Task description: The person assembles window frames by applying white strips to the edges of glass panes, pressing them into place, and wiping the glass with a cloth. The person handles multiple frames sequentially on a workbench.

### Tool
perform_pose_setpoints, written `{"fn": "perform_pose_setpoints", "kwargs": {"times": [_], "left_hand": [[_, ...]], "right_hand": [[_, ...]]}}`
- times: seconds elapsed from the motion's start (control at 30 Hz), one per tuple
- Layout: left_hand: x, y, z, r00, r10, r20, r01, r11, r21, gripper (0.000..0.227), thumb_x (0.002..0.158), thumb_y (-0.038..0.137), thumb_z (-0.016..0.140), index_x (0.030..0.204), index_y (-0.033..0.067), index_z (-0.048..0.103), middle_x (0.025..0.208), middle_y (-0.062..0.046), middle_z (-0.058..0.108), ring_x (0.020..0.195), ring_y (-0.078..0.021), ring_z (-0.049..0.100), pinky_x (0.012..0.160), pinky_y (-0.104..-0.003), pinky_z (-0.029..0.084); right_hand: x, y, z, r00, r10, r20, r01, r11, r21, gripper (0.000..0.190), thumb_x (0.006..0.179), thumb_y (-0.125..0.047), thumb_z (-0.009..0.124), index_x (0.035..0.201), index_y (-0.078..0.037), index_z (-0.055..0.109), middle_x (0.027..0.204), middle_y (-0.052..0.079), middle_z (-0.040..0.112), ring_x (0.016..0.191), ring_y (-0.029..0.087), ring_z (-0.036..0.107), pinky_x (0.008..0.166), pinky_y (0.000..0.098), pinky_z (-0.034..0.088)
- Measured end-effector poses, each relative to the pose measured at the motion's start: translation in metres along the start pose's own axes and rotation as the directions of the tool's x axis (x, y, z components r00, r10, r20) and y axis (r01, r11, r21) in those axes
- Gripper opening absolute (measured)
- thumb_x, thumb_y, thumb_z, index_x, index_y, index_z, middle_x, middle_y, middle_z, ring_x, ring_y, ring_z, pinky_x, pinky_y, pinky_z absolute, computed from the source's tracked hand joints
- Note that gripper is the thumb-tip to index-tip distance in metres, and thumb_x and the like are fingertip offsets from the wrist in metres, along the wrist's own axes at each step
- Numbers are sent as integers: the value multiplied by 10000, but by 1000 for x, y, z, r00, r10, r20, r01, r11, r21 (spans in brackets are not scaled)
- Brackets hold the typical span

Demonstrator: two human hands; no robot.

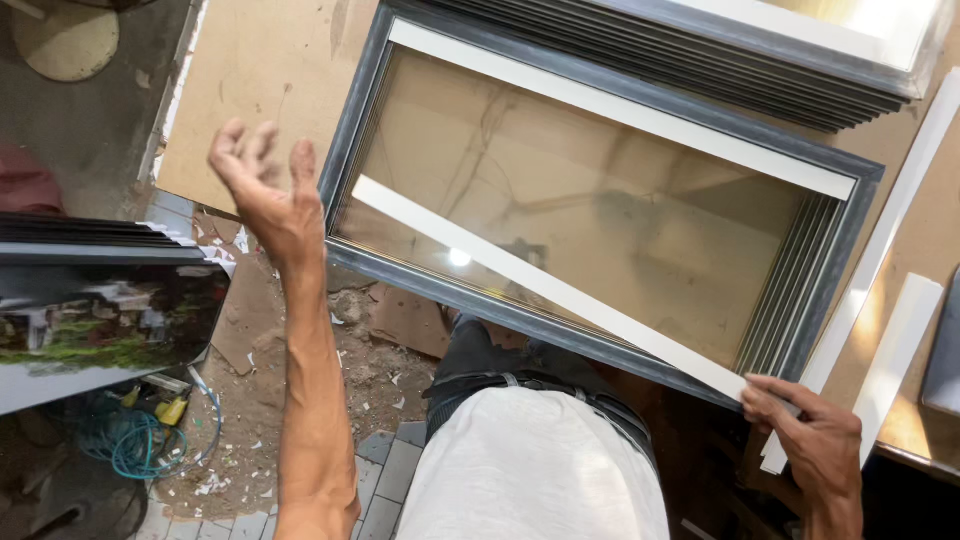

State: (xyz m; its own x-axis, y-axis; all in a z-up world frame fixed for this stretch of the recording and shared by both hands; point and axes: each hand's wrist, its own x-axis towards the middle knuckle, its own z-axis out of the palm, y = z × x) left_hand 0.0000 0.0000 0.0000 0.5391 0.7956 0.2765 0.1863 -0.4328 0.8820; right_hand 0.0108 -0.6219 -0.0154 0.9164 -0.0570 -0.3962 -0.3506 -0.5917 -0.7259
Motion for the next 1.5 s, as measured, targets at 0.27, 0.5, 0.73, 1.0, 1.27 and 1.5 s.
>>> {"fn": "perform_pose_setpoints", "kwargs": {"times": [0.27,0.5,0.73,1.0,1.27,1.5], "left_hand": [[-84,-43,-10,850,355,389,-521,676,521,479,967,401,751,1242,14,683,1369,-252,640,1327,-403,549,1154,-562,399],[-96,-83,-45,830,359,427,-552,641,534,446,1127,352,607,1351,-26,679,1457,-228,640,1458,-407,539,1307,-541,336],[-87,-80,-43,792,467,394,-608,669,428,401,1223,344,528,1240,-18,700,1395,-195,704,1386,-379,592,1317,-490,366],[-71,-42,-52,770,449,453,-612,720,328,377,1224,284,575,1148,-50,730,1262,-230,738,1348,-430,623,1231,-535,454],[-88,-51,-49,658,523,541,-741,574,348,442,1227,327,448,1274,-32,702,1382,-213,636,1421,-371,554,1273,-464,438],[-84,-48,-46,681,544,490,-709,658,255,486,1218,366,458,1212,-30,739,1316,-221,663,1341,-376,582,1205,-472,492]], "right_hand": [[21,-54,5,974,-192,120,222,915,-337,321,835,-238,825,1135,-129,792,967,68,783,807,154,705,659,309,561],[-15,-65,-13,889,-458,6,373,716,-591,288,806,-253,844,1081,-177,801,1230,54,722,1178,263,624,1002,404,518],[-40,-44,-7,927,-366,-78,307,864,-399,280,790,-164,834,1069,-174,812,1324,99,677,1272,283,589,1021,408,529],[-60,-17,-17,970,7,-244,-35,993,-110,273,859,-203,778,1127,-149,768,1271,83,717,1006,232,747,832,365,654],[-59,-31,3,877,-464,-124,344,788,-511,623,733,-377,874,1302,-201,694,1478,176,547,1348,364,524,1129,480,463],[-63,-22,29,860,-492,-138,342,755,-560,599,769,-381,862,1323,-234,689,1489,154,535,1397,350,492,1183,466,440]]}}
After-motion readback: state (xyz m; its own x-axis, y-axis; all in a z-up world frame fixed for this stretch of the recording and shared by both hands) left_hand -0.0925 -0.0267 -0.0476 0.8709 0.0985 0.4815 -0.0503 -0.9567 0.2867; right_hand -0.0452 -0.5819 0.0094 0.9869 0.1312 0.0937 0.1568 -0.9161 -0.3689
